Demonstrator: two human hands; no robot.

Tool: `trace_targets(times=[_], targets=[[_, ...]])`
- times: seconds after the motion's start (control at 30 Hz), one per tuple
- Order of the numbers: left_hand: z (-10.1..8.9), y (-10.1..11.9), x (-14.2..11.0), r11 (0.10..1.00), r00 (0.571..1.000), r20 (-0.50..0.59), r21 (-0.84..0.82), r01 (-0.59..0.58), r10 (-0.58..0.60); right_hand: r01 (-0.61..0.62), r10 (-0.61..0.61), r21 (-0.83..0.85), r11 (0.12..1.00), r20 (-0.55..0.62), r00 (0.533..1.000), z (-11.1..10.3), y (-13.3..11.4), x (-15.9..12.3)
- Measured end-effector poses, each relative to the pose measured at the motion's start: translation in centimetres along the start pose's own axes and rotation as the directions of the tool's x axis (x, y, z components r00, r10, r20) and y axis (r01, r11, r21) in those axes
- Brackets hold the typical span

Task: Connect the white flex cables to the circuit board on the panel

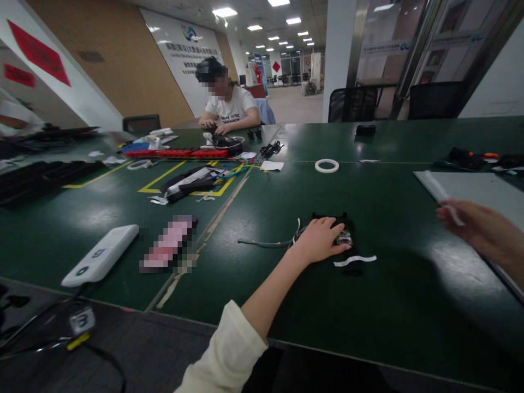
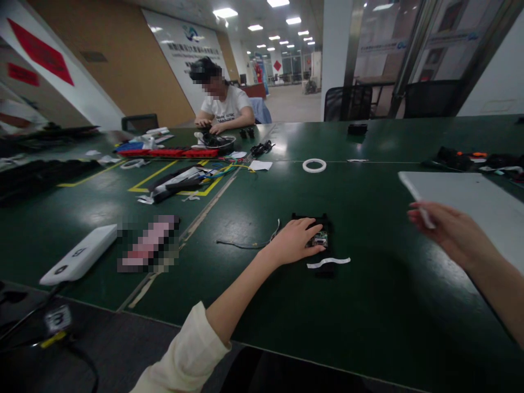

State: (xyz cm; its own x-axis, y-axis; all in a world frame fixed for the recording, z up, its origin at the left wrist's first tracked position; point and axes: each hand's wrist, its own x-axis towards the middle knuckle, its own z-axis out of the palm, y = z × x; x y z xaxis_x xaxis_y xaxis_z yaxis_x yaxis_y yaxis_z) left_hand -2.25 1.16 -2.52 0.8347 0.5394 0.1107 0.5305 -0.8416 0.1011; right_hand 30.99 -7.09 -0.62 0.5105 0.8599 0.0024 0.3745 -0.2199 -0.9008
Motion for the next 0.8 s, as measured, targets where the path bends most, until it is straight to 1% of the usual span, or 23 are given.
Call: trace_targets(times=[0.03, 0.07, 0.1, 0.13, 0.17, 0.23, 0.27, 0.33, 0.43, 0.53, 0.67, 0.8], targets=[[0.1, 0.0, 0.0, 1.0, 1.0, -0.007, -0.001, -0.002, 0.002, -0.065, 0.038, 0.184, 0.981, 0.149, 0.988, 2.1, -0.9, -1.0], [0.1, 0.0, 0.0, 1.0, 1.0, -0.015, -0.002, -0.002, 0.002, -0.121, 0.035, 0.265, 0.957, 0.309, 0.95, 4.3, -2.0, -2.3], [0.1, 0.1, 0.0, 1.0, 1.0, -0.018, -0.005, -0.001, 0.0, -0.154, 0.008, 0.292, 0.944, 0.446, 0.895, 6.6, -3.2, -3.6], [0.2, 0.1, 0.1, 1.0, 1.0, -0.015, -0.008, 0.002, -0.003, -0.165, -0.016, 0.3, 0.94, 0.522, 0.853, 8.7, -4.4, -5.0], [0.2, 0.0, 0.1, 1.0, 1.0, -0.002, -0.012, 0.007, -0.007, -0.18, -0.031, 0.298, 0.938, 0.587, 0.809, 10.7, -5.5, -6.3], [0.2, -0.1, 0.1, 1.0, 0.999, 0.042, -0.015, 0.017, -0.016, -0.19, -0.045, 0.28, 0.941, 0.662, 0.748, 14.0, -7.1, -8.2], [0.1, -0.1, 0.0, 1.0, 0.998, 0.067, -0.014, 0.017, -0.016, -0.188, -0.045, 0.26, 0.947, 0.688, 0.725, 15.2, -7.5, -8.8], [0.1, -0.4, 0.0, 1.0, 0.995, 0.101, -0.006, 0.006, -0.005, -0.16, -0.035, 0.204, 0.966, 0.713, 0.701, 16.9, -7.7, -9.2], [0.3, -0.6, 0.0, 1.0, 0.994, 0.11, 0.007, -0.015, 0.015, -0.057, -0.024, 0.089, 0.994, 0.714, 0.7, 18.0, -7.1, -8.7], [0.7, -0.7, 0.1, 1.0, 0.994, 0.105, 0.02, -0.008, 0.006, 0.066, -0.018, -0.039, 0.997, 0.71, 0.704, 18.0, -6.7, -8.0], [0.9, -0.6, 0.3, 0.999, 0.994, 0.109, 0.032, 0.005, -0.008, 0.214, -0.03, -0.179, 0.96, 0.696, 0.717, 17.5, -6.9, -8.1], [0.6, -0.3, 0.2, 0.999, 0.996, 0.088, 0.03, -0.014, 0.011, 0.301, -0.054, -0.267, 0.915, 0.66, 0.75, 17.3, -7.2, -8.6]])
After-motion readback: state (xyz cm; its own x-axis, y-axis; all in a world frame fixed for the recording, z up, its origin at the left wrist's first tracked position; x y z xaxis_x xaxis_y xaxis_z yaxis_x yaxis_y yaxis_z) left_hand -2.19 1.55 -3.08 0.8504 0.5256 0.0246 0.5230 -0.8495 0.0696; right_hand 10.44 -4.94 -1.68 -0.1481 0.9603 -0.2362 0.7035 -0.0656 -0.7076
